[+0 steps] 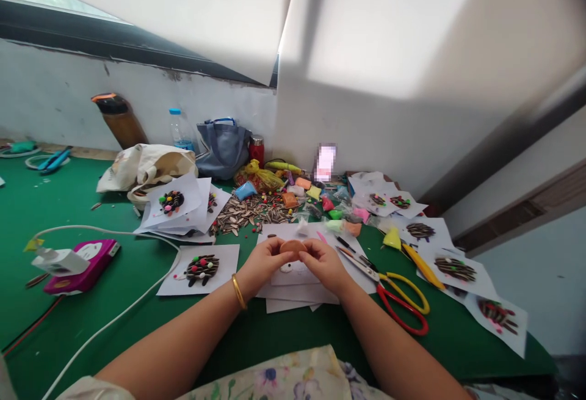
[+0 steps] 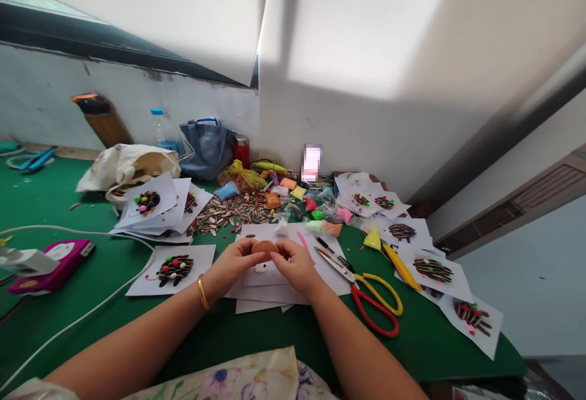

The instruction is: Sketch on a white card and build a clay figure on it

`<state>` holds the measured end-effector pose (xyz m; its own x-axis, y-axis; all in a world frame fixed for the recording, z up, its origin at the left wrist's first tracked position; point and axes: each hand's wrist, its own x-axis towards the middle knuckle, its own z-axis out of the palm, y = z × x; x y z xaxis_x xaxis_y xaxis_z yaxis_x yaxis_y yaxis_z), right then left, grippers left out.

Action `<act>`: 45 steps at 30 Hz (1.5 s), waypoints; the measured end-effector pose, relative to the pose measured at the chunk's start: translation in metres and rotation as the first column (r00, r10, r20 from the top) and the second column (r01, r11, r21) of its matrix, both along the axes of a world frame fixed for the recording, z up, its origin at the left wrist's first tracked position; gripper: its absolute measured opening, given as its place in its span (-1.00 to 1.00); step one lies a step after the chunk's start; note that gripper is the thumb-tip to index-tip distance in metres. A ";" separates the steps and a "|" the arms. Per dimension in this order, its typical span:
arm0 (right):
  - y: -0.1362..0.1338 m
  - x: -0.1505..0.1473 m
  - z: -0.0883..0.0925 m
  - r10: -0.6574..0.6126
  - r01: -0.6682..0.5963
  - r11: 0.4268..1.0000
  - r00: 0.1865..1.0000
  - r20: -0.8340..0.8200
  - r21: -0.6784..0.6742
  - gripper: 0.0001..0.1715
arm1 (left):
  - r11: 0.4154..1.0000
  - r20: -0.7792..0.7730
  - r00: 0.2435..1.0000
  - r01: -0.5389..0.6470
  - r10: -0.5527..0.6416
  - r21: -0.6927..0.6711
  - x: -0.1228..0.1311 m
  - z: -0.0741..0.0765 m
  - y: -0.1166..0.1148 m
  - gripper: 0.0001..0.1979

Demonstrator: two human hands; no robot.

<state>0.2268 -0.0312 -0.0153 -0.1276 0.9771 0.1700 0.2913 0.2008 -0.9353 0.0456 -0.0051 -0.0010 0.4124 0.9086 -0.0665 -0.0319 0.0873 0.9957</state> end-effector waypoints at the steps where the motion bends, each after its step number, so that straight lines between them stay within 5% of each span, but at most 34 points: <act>1: -0.001 0.001 -0.001 0.001 -0.001 1.000 1.000 0.021 0.017 -0.73 | 1.000 -0.015 1.000 0.005 -0.005 0.011 0.000 -0.001 0.000 -0.70; 5: -0.003 0.002 -0.005 0.020 -0.020 1.000 1.000 -0.022 -0.014 -0.71 | 0.998 -0.068 0.997 0.039 -0.036 0.043 0.002 -0.004 0.001 -0.70; 9: -0.001 0.003 -0.008 -0.027 0.022 0.999 0.994 -0.108 -0.049 -0.69 | 1.000 0.040 0.999 -0.020 0.019 0.021 0.003 -0.005 0.003 -0.66; 16: -0.003 0.002 -0.003 -0.046 0.046 0.999 0.998 -0.037 0.007 -0.73 | 0.998 0.025 0.999 -0.049 0.048 0.038 0.000 -0.005 0.004 -0.70; 21: -0.002 -0.003 -0.010 -0.050 0.039 0.997 0.984 -0.170 -0.068 -0.72 | 0.979 -0.008 0.987 -0.157 0.159 0.131 0.000 -0.007 0.004 -0.63; 25: -0.003 -0.005 -0.012 -0.031 0.009 0.996 0.973 -0.229 -0.093 -0.70 | 0.947 -0.055 0.971 -0.211 0.231 0.241 0.000 -0.010 0.005 -0.81; 28: -0.004 -0.005 -0.011 -0.036 0.014 0.995 0.971 -0.234 -0.096 -0.68 | 0.934 -0.071 0.967 -0.216 0.245 0.286 -0.001 -0.011 0.004 -0.87; 33: -0.005 -0.007 -0.010 -0.037 0.017 0.996 0.973 -0.226 -0.088 -0.67 | 0.952 -0.047 0.979 -0.180 0.198 0.248 -0.001 -0.012 0.003 -0.71; 37: -0.006 -0.008 -0.011 -0.004 -0.014 0.996 0.980 -0.200 -0.089 -0.70 | 0.931 -0.143 0.966 -0.159 0.215 0.327 -0.001 -0.010 0.004 -0.87; 45: -0.005 -0.006 -0.011 -0.033 0.030 0.999 0.997 -0.063 -0.042 -0.66 | 0.945 -0.158 0.975 -0.103 0.158 0.310 0.000 -0.011 0.004 -0.81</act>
